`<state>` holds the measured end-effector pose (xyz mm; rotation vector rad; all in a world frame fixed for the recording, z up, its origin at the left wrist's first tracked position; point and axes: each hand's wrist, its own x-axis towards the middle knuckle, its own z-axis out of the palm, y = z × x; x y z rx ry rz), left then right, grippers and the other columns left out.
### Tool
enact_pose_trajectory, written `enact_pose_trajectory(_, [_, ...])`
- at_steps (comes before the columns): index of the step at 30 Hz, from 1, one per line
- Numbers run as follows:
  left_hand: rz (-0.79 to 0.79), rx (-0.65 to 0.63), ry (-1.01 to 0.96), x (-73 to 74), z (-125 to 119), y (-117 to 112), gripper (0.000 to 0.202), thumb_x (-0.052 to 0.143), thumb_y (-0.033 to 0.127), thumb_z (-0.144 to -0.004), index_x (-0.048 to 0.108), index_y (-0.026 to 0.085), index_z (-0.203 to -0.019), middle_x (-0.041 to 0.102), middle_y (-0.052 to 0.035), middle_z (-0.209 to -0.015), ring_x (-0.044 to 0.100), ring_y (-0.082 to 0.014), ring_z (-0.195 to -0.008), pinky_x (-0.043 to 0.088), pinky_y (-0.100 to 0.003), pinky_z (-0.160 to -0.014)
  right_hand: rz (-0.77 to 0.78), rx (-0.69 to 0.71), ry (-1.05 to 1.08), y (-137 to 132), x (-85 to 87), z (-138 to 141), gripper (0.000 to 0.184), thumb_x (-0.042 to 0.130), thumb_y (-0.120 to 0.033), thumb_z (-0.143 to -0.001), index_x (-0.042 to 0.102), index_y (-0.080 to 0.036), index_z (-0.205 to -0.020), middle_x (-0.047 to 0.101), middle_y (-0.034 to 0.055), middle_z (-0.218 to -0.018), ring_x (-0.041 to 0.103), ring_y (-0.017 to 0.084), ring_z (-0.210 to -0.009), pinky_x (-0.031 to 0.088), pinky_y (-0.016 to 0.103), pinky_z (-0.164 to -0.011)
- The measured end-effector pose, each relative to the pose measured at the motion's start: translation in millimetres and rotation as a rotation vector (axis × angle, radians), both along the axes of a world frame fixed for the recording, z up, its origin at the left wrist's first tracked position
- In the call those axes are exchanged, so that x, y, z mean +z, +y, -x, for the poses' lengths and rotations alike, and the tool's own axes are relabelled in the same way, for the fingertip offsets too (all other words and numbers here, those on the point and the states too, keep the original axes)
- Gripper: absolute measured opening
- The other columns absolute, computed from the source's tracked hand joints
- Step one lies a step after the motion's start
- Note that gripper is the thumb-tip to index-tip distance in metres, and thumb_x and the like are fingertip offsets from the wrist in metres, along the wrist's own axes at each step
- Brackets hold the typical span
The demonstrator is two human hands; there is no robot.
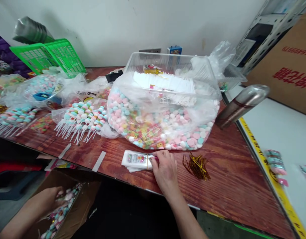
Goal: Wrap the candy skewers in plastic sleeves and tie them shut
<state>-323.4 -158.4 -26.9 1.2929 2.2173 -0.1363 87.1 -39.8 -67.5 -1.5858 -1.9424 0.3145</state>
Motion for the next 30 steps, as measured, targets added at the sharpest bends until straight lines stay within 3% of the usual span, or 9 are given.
enact_pose_trajectory(3, [0.011,-0.270,-0.145,13.7,-41.4,15.9,0.030,0.058,0.044,-0.077,0.059,0.019,-0.060,0.059,0.0001,-0.057,0.052,-0.0172,-0.058,0.030,-0.026,-0.057,-0.032,-0.019,-0.068,0.5,2.1,3.8,0.013,0.054,-0.022,-0.088,0.061,-0.021,-0.077,0.064,0.0039,-0.085,0.055,0.021,-0.081,0.038,0.033,-0.071])
enact_pose_trajectory(7, [-0.349,-0.597,-0.488,39.5,-139.6,59.1,0.023,0.053,0.039,-0.088,0.067,0.021,-0.086,0.069,-0.0036,-0.087,0.061,-0.0172,-0.079,0.042,-0.026,-0.073,-0.146,-0.044,-0.172,-3.3,7.0,8.1,0.017,0.052,-0.017,-0.090,0.060,-0.019,-0.075,0.065,0.0059,-0.083,0.055,0.022,-0.080,0.034,0.035,-0.069])
enact_pose_trajectory(10, [-0.714,-0.766,-0.444,30.1,-201.5,88.0,0.033,0.063,0.035,-0.083,0.062,0.022,-0.113,0.064,-0.0099,-0.119,0.056,-0.0240,-0.111,0.039,-0.037,-0.098,-0.258,-0.009,-0.237,-8.0,13.2,9.2,0.015,0.051,-0.015,-0.091,0.063,-0.018,-0.081,0.069,0.0079,-0.092,0.056,0.025,-0.089,0.034,0.038,-0.077])
enact_pose_trajectory(13, [-0.805,-0.889,-0.339,3.6,-236.2,107.1,0.067,0.072,0.036,-0.075,0.046,0.020,-0.135,0.055,-0.0126,-0.136,0.046,-0.0297,-0.125,0.032,-0.047,-0.107,-0.404,0.081,-0.306,-14.2,26.9,4.0,0.017,0.048,-0.013,-0.093,0.064,-0.017,-0.092,0.071,0.0077,-0.100,0.057,0.024,-0.096,0.035,0.041,-0.085])
enact_pose_trajectory(17, [-0.767,-0.835,-0.275,-17.8,-249.3,116.2,0.075,0.074,0.033,-0.074,0.041,0.020,-0.140,0.056,-0.0106,-0.136,0.051,-0.0278,-0.119,0.038,-0.046,-0.102,-0.620,0.043,-0.376,-25.1,56.1,-16.2,0.014,0.051,-0.011,-0.092,0.063,-0.015,-0.096,0.072,0.0089,-0.097,0.060,0.024,-0.094,0.037,0.043,-0.086])
enact_pose_trajectory(21, [-0.795,-0.796,-0.316,-15.5,-248.5,110.3,0.078,0.076,0.030,-0.073,0.040,0.019,-0.141,0.054,-0.0117,-0.138,0.049,-0.0291,-0.124,0.033,-0.051,-0.107,-0.736,-0.113,-0.370,-36.0,80.1,-36.0,0.013,0.065,-0.010,-0.084,0.065,-0.015,-0.095,0.070,0.0091,-0.092,0.063,0.022,-0.086,0.042,0.042,-0.084])
enact_pose_trajectory(23, [-0.839,-0.727,-0.407,-10.5,-250.1,102.9,0.068,0.074,0.030,-0.075,0.047,0.018,-0.136,0.054,-0.0134,-0.137,0.045,-0.0304,-0.127,0.027,-0.054,-0.111,-0.789,-0.198,-0.328,-39.9,85.9,-38.7,0.015,0.070,-0.009,-0.079,0.065,-0.015,-0.092,0.068,0.0088,-0.090,0.063,0.021,-0.083,0.044,0.040,-0.083])
enact_pose_trajectory(26, [-0.777,-0.566,-0.788,-0.1,-260.0,91.3,0.047,0.076,0.034,-0.073,0.065,0.018,-0.116,0.064,-0.0132,-0.122,0.051,-0.0302,-0.119,0.034,-0.050,-0.106,-0.794,-0.266,-0.196,-45.2,89.2,-32.9,0.016,0.071,-0.008,-0.079,0.065,-0.016,-0.092,0.066,0.0085,-0.093,0.062,0.020,-0.087,0.046,0.039,-0.084])
enact_pose_trajectory(30, [-0.162,-0.190,-1.735,17.1,-282.6,87.5,0.056,0.079,0.044,-0.066,0.066,0.019,-0.114,0.067,-0.0125,-0.113,0.060,-0.0269,-0.107,0.044,-0.043,-0.095,-0.670,-0.203,0.006,-53.6,90.3,-20.5,0.008,0.061,-0.013,-0.087,0.063,-0.018,-0.093,0.063,0.0071,-0.094,0.061,0.019,-0.089,0.048,0.037,-0.083])
